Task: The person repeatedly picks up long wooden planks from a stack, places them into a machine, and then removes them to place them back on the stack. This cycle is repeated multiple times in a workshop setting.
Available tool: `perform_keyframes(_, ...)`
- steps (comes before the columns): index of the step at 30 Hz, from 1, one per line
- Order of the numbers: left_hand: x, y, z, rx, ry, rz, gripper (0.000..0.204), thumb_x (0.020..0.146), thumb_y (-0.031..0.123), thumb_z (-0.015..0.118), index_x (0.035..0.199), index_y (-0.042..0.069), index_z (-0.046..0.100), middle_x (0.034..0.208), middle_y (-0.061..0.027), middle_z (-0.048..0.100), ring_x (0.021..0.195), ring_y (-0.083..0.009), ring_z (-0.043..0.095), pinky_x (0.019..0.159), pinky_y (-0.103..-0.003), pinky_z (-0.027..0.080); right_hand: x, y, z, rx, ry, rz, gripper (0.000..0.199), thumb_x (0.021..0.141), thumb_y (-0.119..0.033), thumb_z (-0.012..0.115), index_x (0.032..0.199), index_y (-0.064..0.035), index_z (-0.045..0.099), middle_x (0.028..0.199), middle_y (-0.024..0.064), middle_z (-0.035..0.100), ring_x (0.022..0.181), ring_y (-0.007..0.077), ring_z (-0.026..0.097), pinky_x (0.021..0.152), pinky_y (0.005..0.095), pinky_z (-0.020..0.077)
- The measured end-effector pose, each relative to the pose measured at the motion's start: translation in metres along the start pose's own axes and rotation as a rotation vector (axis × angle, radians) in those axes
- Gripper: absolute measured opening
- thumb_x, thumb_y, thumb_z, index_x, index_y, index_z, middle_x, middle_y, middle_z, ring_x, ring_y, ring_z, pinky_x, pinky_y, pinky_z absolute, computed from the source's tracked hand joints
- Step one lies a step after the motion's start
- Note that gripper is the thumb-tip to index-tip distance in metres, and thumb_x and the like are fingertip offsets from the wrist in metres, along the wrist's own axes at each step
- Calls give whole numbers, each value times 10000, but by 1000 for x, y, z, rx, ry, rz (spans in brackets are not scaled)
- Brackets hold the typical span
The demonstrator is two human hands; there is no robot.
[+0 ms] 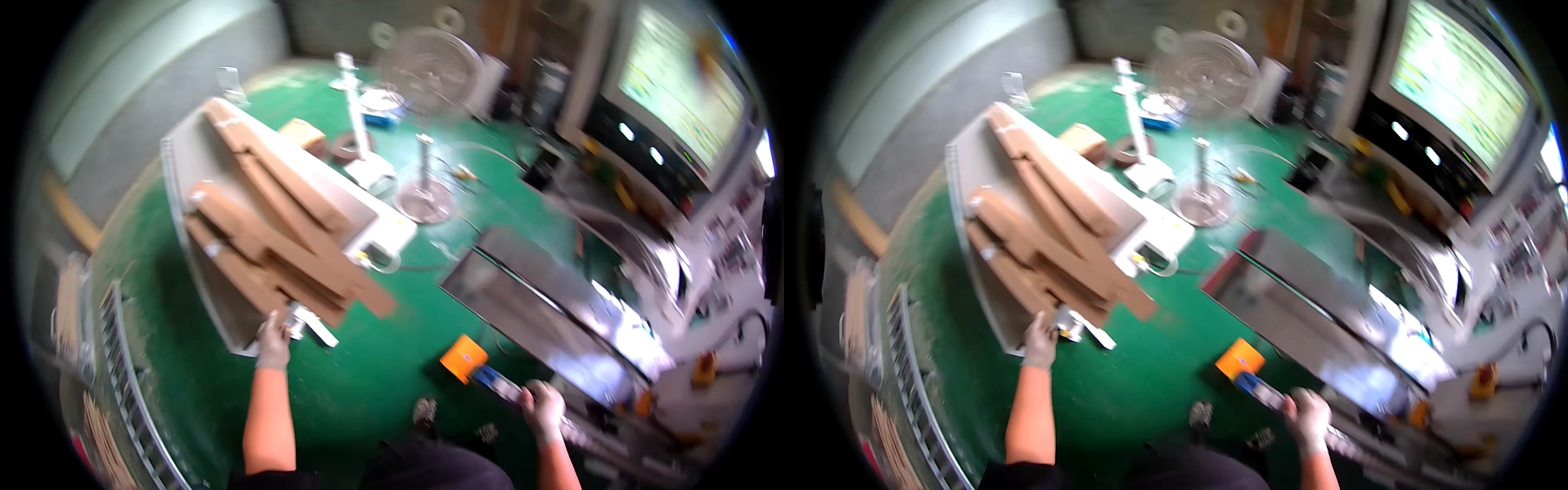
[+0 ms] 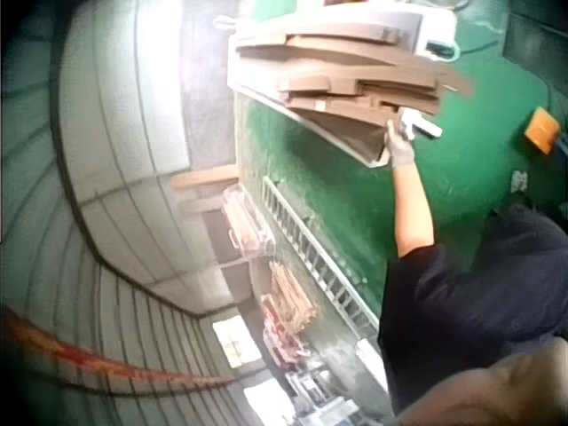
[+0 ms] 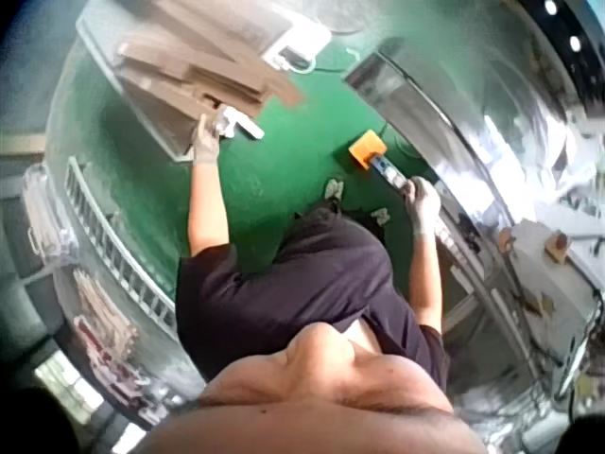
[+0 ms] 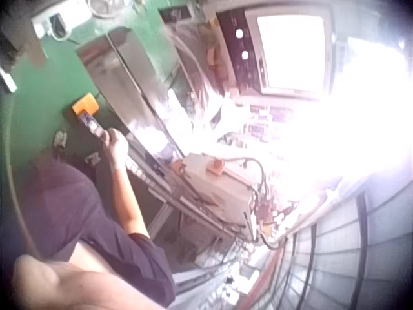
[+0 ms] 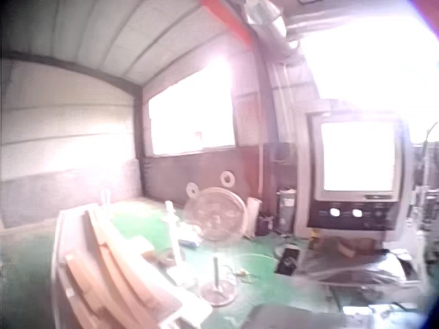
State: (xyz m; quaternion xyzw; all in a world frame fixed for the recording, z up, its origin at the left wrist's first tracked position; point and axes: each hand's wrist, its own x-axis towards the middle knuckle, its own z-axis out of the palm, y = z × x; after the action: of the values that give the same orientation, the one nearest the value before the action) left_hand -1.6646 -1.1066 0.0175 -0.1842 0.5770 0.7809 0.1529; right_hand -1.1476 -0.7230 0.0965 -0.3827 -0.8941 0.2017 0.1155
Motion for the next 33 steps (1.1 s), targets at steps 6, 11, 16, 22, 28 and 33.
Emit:
perform_keyframes(6, -193, -81, 17, -86, -555, -505, 345, 991, 304, 690, 1231, 69, 610, 1128, -73, 652, 915, -201, 654, 802, -355, 553, 12, 7, -6, 130, -29, 90, 273, 955, -329, 690, 1015, -66, 731, 942, 174, 730, 938, 403, 698, 824, 490, 550)
perform_keyframes(11, -303, -115, 95, 166, -797, -564, 372, 960, 220, 756, 1254, 35, 621, 1113, -86, 669, 936, -186, 666, 804, -334, 549, 25, -61, -14, 434, -108, -54, 333, 941, -233, 738, 1194, -18, 716, 1027, 201, 740, 950, 368, 722, 862, 446, 565)
perform_keyframes(16, -332, -166, 100, 290, -963, -580, 454, 989, 226, 773, 1365, 70, 575, 1245, -22, 636, 1107, -153, 640, 947, -322, 529, 33, -113, 5, 599, -728, -112, 426, 962, -344, 699, 1287, -69, 692, 1061, 208, 748, 996, 386, 728, 879, 448, 569)
perform_keyframes(22, -325, -116, 106, -74, -683, -716, 661, 874, 518, 795, 1349, 96, 614, 1277, -58, 647, 1228, -264, 581, 1143, -488, 411, -5, -13, -34, 801, -701, -116, 409, 959, -319, 763, 1268, -52, 731, 1129, 151, 772, 1051, 271, 746, 943, 386, 561)
perform_keyframes(28, -289, -85, 109, -215, -703, -527, 485, 1039, 371, 629, 1423, 77, 595, 1358, -98, 654, 1263, -296, 604, 1114, -484, 474, -126, 93, -60, 688, -856, 313, 368, 943, -339, 766, 1142, -31, 745, 967, 105, 743, 932, 193, 695, 847, 363, 548)
perform_keyframes(33, -330, -126, 218, -25, -1111, -510, 563, 1064, 402, 600, 1480, 32, 515, 1404, -88, 609, 1287, -244, 584, 1119, -439, 473, -171, 53, -66, 900, -728, 478, 480, 995, -471, 675, 1006, 8, 689, 876, 68, 643, 852, 152, 596, 780, 336, 493)
